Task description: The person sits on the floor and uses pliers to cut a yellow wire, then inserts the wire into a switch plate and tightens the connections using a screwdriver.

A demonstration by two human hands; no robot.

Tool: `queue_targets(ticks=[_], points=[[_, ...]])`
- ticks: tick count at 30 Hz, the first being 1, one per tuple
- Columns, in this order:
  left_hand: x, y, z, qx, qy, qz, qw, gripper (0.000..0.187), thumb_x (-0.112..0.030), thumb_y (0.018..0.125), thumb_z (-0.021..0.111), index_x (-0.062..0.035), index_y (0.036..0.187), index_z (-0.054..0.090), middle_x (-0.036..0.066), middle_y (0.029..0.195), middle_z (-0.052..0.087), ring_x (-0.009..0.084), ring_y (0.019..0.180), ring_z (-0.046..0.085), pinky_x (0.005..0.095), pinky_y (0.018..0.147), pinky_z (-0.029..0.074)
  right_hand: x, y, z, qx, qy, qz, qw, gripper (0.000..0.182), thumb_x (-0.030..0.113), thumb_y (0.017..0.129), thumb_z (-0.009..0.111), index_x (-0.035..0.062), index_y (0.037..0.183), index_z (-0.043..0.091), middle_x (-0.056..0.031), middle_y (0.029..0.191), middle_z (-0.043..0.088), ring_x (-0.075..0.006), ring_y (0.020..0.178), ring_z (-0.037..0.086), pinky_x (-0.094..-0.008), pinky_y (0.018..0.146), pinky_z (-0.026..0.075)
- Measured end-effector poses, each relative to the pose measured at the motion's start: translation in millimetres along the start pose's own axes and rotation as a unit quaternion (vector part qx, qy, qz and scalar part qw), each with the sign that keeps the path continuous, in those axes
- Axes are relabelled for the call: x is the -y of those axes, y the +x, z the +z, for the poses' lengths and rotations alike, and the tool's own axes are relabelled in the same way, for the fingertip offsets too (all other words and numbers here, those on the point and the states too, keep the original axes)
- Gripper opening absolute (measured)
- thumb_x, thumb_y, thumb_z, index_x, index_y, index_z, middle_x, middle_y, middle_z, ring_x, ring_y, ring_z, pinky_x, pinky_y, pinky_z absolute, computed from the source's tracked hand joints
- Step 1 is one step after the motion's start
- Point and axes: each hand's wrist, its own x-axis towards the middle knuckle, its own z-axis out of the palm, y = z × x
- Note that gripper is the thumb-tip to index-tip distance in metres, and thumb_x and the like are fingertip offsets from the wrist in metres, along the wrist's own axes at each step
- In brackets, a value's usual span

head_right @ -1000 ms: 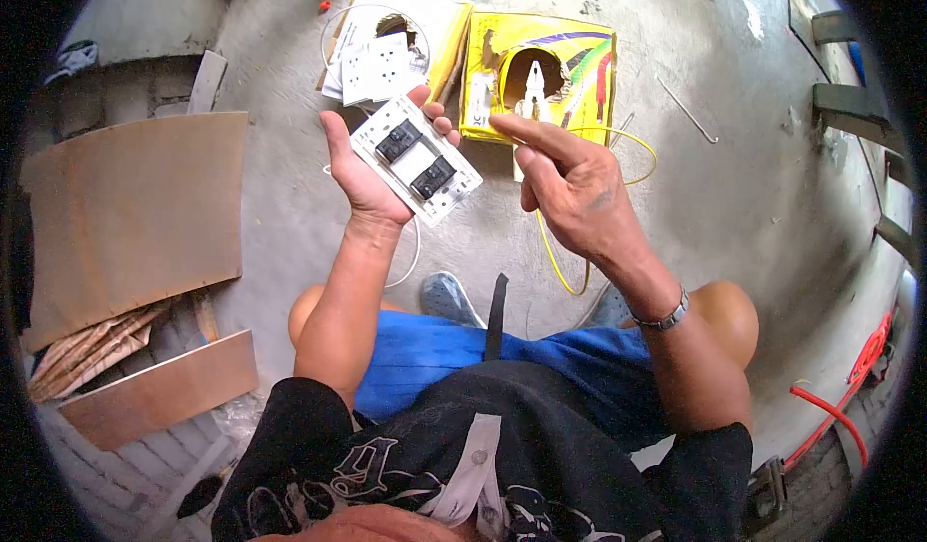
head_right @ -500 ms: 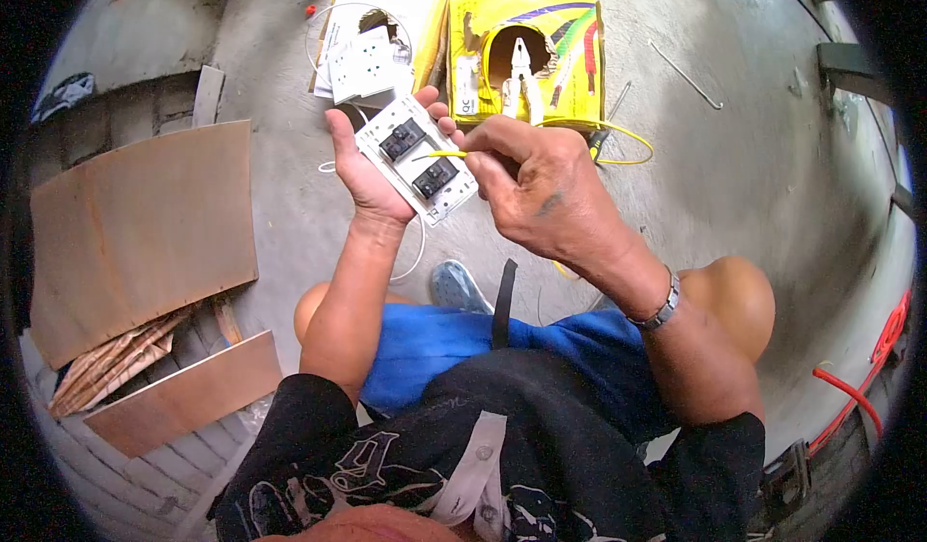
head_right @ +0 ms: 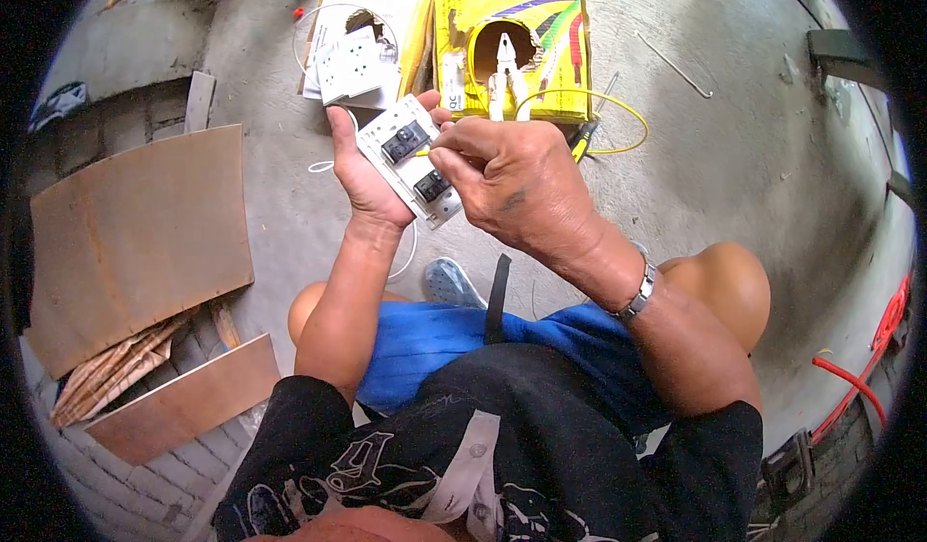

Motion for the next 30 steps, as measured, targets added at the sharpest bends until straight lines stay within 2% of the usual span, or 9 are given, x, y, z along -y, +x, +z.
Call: queue_targets(ticks=[3, 10, 12, 16, 22, 24, 26, 30], points=[[-0.2, -0.5, 0.1, -0.007, 0.015, 0.002, 1.000, 0.100, -0.082, 0.076, 0.040, 0.0090, 0.117, 0.048, 0.021, 0.095, 0.061, 0.0311, 0.088, 0.062, 0.0409, 0.078, 0.053, -2.3, 1.4, 3.0, -0.016, -0.014, -0.034, 0.999, 0.010, 0.010, 0.081, 0.067, 0.0017, 0.086, 0.068, -0.0195, 0.085, 0.067, -0.0308, 0.074, 0.068, -0.0342, 0.064, 0.053], [-0.5, 0.2, -1.3, -0.001, 0.018, -0.004, 1.000, 0.100, -0.081, 0.076, 0.041, 0.0090, 0.118, 0.047, 0.021, 0.095, 0.062, 0.0307, 0.089, 0.062, 0.0404, 0.079, 0.053, -4.2, 1.3, 7.1, -0.018, -0.029, -0.016, 0.999, 0.010, 0.012, 0.080, 0.068, 0.0027, 0.082, 0.068, -0.0196, 0.081, 0.066, -0.0339, 0.068, 0.066, -0.0365, 0.060, 0.053], [-0.4, 0.6, -1.6, -0.001, 0.019, -0.004, 1.000, 0.100, -0.081, 0.076, 0.041, 0.0089, 0.118, 0.048, 0.021, 0.095, 0.062, 0.0306, 0.089, 0.063, 0.0402, 0.079, 0.053, -2.4, 2.0, 5.7, -0.002, -0.053, -0.026, 0.998, 0.010, 0.006, 0.083, 0.068, -0.0027, 0.089, 0.068, -0.0138, 0.076, 0.069, -0.0136, 0.067, 0.067, -0.0266, 0.060, 0.052], [0.0, 1.1, -0.5, -0.003, 0.020, -0.004, 1.000, 0.099, -0.081, 0.077, 0.041, 0.0089, 0.118, 0.048, 0.021, 0.095, 0.062, 0.0307, 0.088, 0.063, 0.0399, 0.079, 0.053, -4.3, 2.9, 5.5, 0.014, -0.070, -0.002, 0.997, 0.011, 0.006, 0.083, 0.068, -0.0020, 0.090, 0.067, -0.0143, 0.075, 0.069, -0.0138, 0.066, 0.066, -0.0270, 0.059, 0.051], [0.4, 2.9, 1.6, 0.007, 0.008, -0.004, 1.000, 0.099, -0.081, 0.077, 0.041, 0.0091, 0.118, 0.047, 0.021, 0.095, 0.061, 0.0305, 0.088, 0.063, 0.0402, 0.080, 0.053, -9.9, 3.8, 9.8, 0.014, -0.076, 0.011, 0.997, 0.012, 0.008, 0.083, 0.068, -0.0010, 0.090, 0.068, -0.0155, 0.074, 0.068, -0.0153, 0.064, 0.066, -0.0274, 0.057, 0.051], [0.1, 3.4, 0.1, 0.010, -0.009, -0.005, 1.000, 0.099, -0.080, 0.077, 0.041, 0.0092, 0.118, 0.047, 0.021, 0.095, 0.061, 0.0305, 0.088, 0.063, 0.0401, 0.080, 0.053, -12.9, 4.9, 13.0, -0.021, -0.058, -0.003, 0.998, 0.011, 0.014, 0.080, 0.067, 0.0037, 0.080, 0.067, -0.0195, 0.065, 0.061, -0.0352, 0.061, 0.063, -0.0393, 0.055, 0.051], [0.4, 5.5, -6.6, 0.048, -0.024, -0.014, 0.998, 0.100, -0.079, 0.080, 0.037, 0.0100, 0.124, 0.046, 0.023, 0.106, 0.062, 0.0300, 0.093, 0.065, 0.0412, 0.082, 0.055, -14.1, 5.4, 13.6, -0.023, -0.062, -0.006, 0.998, 0.011, 0.014, 0.080, 0.067, 0.0037, 0.080, 0.067, -0.0194, 0.066, 0.061, -0.0352, 0.061, 0.063, -0.0392, 0.056, 0.051], [-0.4, 7.1, -9.2, 0.051, -0.016, -0.014, 0.998, 0.100, -0.079, 0.080, 0.037, 0.0099, 0.124, 0.045, 0.023, 0.106, 0.062, 0.0298, 0.093, 0.065, 0.0410, 0.082, 0.055, -14.8, 6.6, 14.8, -0.029, -0.062, -0.009, 0.998, 0.011, 0.014, 0.080, 0.067, 0.0032, 0.080, 0.068, -0.0189, 0.069, 0.063, -0.0350, 0.062, 0.064, -0.0388, 0.057, 0.051]])
